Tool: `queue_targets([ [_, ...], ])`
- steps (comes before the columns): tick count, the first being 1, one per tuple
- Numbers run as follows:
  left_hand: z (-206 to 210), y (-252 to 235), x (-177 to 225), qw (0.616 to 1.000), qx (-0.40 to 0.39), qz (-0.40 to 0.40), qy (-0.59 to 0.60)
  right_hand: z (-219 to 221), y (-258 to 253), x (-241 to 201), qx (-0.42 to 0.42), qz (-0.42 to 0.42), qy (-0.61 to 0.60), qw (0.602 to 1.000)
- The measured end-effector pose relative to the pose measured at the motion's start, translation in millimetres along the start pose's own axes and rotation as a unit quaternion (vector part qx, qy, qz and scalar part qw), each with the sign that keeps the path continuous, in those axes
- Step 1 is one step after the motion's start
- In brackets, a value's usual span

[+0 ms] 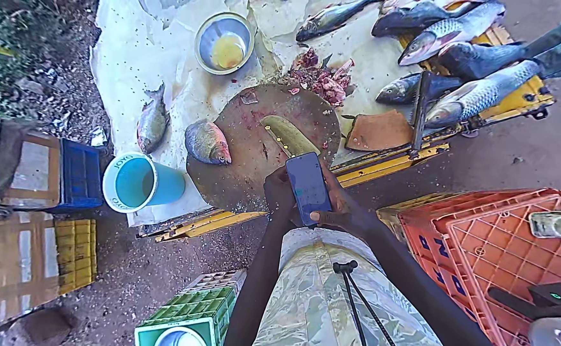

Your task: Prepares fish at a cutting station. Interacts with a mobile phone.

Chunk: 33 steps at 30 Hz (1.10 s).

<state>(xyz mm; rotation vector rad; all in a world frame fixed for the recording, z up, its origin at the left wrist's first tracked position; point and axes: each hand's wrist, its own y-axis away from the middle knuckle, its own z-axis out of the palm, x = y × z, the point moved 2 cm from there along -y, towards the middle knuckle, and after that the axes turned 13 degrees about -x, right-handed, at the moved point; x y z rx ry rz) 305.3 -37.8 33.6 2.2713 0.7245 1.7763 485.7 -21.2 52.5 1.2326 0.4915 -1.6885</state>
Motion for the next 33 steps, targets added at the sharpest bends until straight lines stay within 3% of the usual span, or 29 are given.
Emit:
queue_targets([
  [10,-1,5,7,0.999,-0.004,0.016,-0.038,4,-11,-1,0.107,-0.011,0.116,0.987],
  [16,-9,0,0,1.000,0.009,0.018,-0.019,4,-10,5,0.018,-0.006,0.061,0.998],
  [22,-6,-3,-4,0.998,0.032,0.003,-0.051,1,-14,12,0.055,0.039,0.156,0.985],
  [33,-9,4,-3,0.999,0.017,-0.011,-0.048,1,-14,13,0.019,0.003,0.098,0.995],
])
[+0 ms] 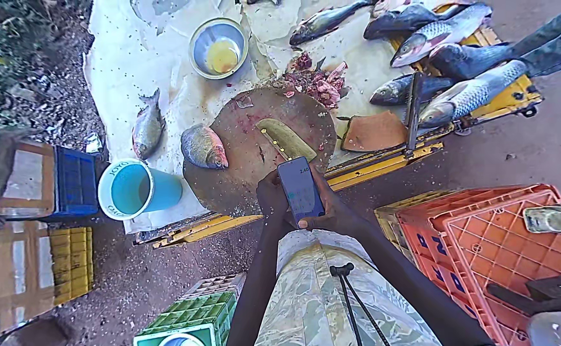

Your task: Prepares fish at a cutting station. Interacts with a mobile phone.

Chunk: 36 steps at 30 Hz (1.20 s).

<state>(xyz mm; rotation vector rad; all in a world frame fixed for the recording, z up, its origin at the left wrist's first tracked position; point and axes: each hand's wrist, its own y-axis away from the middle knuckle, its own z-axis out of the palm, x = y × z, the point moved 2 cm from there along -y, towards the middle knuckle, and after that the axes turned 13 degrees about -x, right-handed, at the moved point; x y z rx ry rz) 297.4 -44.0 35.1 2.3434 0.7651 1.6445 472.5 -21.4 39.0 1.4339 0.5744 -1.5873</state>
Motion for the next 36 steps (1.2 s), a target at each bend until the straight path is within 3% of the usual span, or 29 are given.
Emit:
queue_targets([
  [7,1,-10,-4,1.000,0.008,0.007,0.010,-8,14,-11,-0.043,-0.042,-0.185,0.981],
  [18,3,-8,6,0.999,0.002,0.037,0.001,-7,10,-13,0.041,-0.031,-0.122,0.991],
  [24,-2,-4,4,0.999,-0.014,0.029,-0.001,0,5,-6,0.013,-0.035,-0.111,0.993],
  [32,-6,-3,-4,1.000,0.000,0.016,-0.015,7,-6,2,0.047,0.017,-0.013,0.999],
  [36,-6,-1,-5,1.000,-0.006,0.008,-0.015,9,-8,0,0.069,-0.012,-0.024,0.997],
])
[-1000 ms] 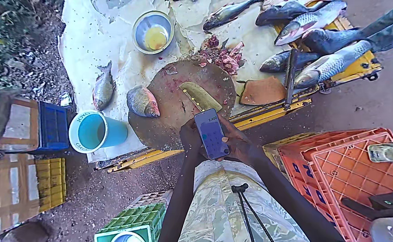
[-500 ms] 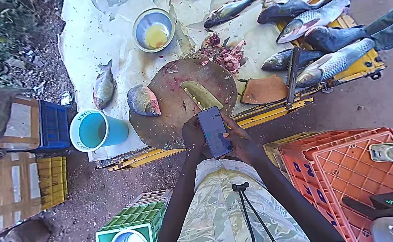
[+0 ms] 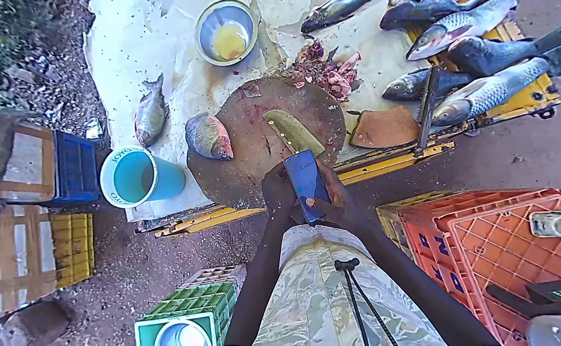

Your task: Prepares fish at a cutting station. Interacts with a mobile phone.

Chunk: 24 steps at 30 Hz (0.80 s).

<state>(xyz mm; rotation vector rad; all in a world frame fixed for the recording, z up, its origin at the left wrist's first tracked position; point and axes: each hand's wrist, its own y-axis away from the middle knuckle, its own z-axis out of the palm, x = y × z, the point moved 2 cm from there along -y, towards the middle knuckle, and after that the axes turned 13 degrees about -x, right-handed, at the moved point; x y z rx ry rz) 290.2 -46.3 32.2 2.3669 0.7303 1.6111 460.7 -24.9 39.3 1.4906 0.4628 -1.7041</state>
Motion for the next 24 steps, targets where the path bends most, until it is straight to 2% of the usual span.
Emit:
queue_targets([
  [5,0,0,0,1.000,-0.006,0.013,0.023,0,-2,1,0.019,-0.005,0.020,1.000],
  [12,1,1,5,0.999,0.008,0.012,-0.030,2,-7,5,0.075,-0.044,0.089,0.992],
  [14,0,0,2,1.000,0.008,0.010,-0.023,0,-5,2,0.053,-0.045,0.089,0.994],
  [19,-7,-5,-6,1.000,0.013,0.018,-0.002,-2,2,6,-0.083,-0.027,-0.002,0.996],
  [24,-5,-5,-5,1.000,0.015,0.000,-0.010,1,-3,12,-0.033,0.025,0.078,0.996],
])
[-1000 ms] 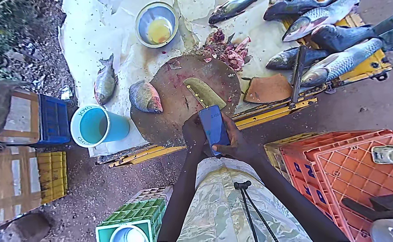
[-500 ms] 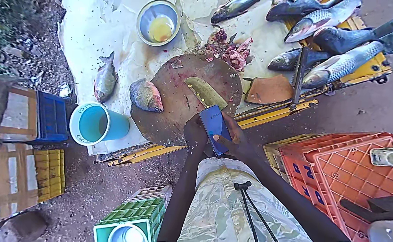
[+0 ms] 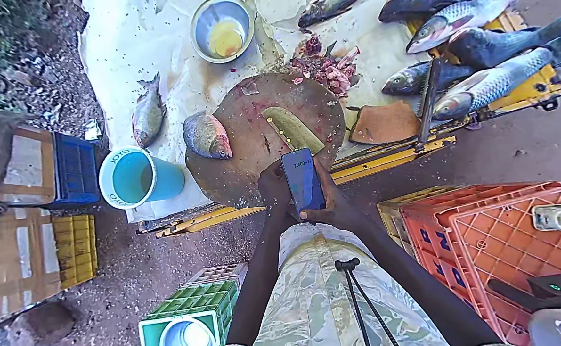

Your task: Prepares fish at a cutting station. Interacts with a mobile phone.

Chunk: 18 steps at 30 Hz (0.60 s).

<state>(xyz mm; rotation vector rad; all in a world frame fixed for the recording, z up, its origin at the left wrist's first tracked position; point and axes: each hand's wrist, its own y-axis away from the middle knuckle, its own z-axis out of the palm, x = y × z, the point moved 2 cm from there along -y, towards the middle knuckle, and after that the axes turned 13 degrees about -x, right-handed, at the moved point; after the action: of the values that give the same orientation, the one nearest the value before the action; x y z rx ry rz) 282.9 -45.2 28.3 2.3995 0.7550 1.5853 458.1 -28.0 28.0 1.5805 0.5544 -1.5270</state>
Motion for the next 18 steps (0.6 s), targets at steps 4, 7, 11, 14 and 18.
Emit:
queue_targets([
  [4,1,1,-2,1.000,0.000,0.000,0.006,-2,1,1,-0.013,-0.008,-0.012,1.000],
  [7,1,-1,-7,1.000,0.008,-0.007,0.002,-1,2,-3,-0.026,-0.039,-0.065,0.997],
  [11,-1,-7,-4,0.998,0.003,-0.053,-0.019,-3,2,-9,-0.011,-0.088,-0.150,0.985],
  [14,-4,-3,7,0.993,-0.009,-0.069,-0.100,-1,-2,-2,0.037,-0.053,-0.235,0.970],
  [18,-6,6,16,0.956,-0.016,0.000,-0.293,9,-8,13,-0.001,-0.021,-0.446,0.895],
])
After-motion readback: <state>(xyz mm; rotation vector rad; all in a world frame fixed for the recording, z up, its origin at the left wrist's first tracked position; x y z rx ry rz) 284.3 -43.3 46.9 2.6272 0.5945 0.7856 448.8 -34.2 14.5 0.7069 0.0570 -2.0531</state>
